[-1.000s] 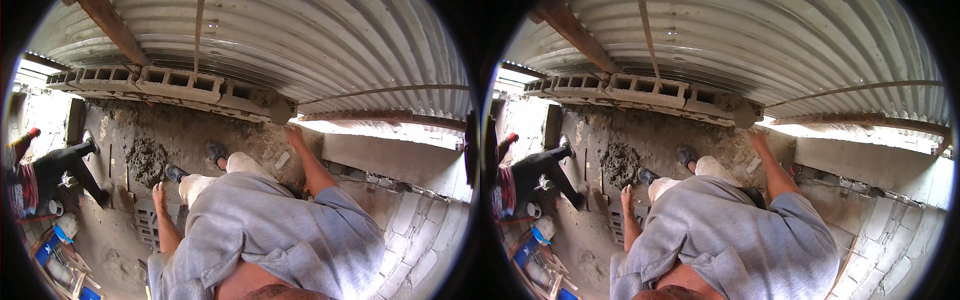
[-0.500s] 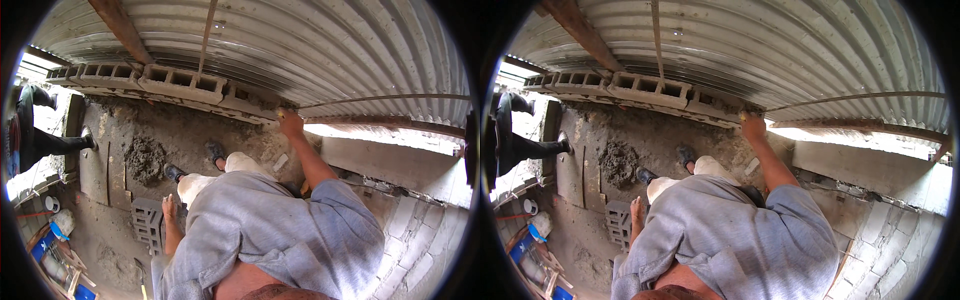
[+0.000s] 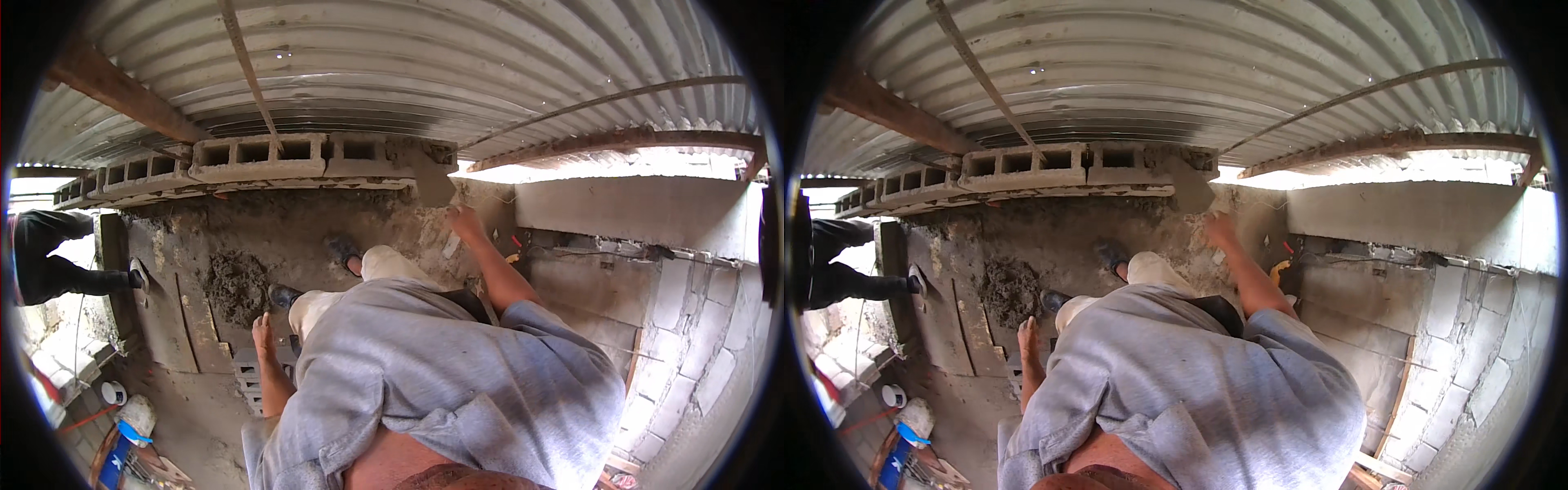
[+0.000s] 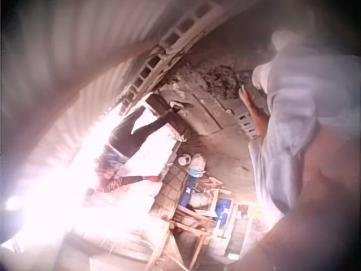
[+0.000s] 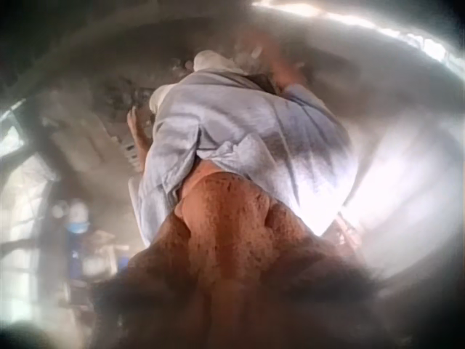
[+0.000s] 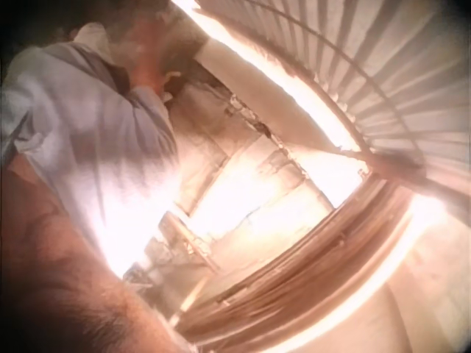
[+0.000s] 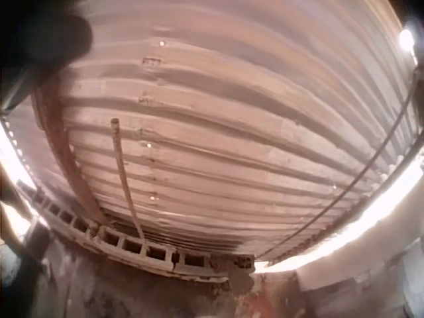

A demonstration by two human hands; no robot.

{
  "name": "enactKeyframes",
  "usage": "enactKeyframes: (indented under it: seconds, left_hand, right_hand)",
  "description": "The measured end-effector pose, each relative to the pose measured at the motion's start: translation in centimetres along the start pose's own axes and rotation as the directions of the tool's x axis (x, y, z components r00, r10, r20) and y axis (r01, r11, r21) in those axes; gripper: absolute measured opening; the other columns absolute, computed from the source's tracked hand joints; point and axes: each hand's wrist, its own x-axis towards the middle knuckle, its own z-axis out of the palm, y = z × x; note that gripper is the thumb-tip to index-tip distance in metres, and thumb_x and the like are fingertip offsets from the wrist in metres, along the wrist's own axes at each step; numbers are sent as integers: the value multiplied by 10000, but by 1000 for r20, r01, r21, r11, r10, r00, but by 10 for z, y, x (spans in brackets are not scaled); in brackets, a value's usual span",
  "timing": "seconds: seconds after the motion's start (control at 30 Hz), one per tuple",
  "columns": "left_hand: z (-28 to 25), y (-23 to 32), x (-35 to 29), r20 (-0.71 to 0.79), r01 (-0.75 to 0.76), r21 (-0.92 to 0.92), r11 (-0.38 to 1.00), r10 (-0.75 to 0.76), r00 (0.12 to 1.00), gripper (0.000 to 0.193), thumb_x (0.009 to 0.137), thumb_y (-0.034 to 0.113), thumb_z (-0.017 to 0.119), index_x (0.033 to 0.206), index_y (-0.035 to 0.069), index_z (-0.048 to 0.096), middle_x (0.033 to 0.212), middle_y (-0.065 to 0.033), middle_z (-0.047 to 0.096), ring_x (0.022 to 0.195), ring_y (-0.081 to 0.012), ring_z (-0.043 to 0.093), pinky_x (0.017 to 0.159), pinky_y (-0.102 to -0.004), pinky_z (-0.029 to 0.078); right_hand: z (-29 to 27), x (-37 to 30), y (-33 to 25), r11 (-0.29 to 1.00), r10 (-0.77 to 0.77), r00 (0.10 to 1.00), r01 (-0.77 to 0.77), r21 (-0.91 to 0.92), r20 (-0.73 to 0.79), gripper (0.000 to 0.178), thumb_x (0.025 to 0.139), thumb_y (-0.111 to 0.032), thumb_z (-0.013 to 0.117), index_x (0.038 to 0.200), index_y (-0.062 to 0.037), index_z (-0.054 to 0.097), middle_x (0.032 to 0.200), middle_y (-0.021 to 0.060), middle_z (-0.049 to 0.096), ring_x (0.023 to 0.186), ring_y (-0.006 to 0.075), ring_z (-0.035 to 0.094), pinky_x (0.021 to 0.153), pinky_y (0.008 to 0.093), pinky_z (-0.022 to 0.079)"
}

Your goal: The person is laying concrete blocks by hand and using a trowel to apply mortar between layers and along a vertical rebar.

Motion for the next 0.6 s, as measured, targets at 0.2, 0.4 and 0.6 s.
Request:
enactKeyframes:
  seconds: [0.2,0.4,0.6]
  left_hand:
    - [-6,-6,41,-116,-129,-385,914,90,989,297,936,420,615,966,126,590,794,24,510,650,-108,493,538,-288,405]
    - [-9,22,14,18,236,-354,905,-246,969,466,922,345,625,1198,-31,634,1213,-230,639,1122,-353,608,930,-379,481]
    - [16,30,-31,132,407,-429,806,-390,911,502,944,415,606,1236,7,622,1233,-232,637,1095,-356,625,902,-406,498]
  right_hand:
    - [-8,-2,50,964,209,972,-224,144,110,361,954,-335,573,1063,-7,676,791,160,695,590,277,647,606,412,520]
    - [-2,-8,-18,597,154,910,-397,697,386,332,988,-386,570,1019,-68,661,677,44,602,514,157,569,461,326,450]
    - [14,-22,-100,639,125,886,-417,646,448,365,1007,-364,563,1050,-5,622,687,61,595,497,165,541,426,345,441]
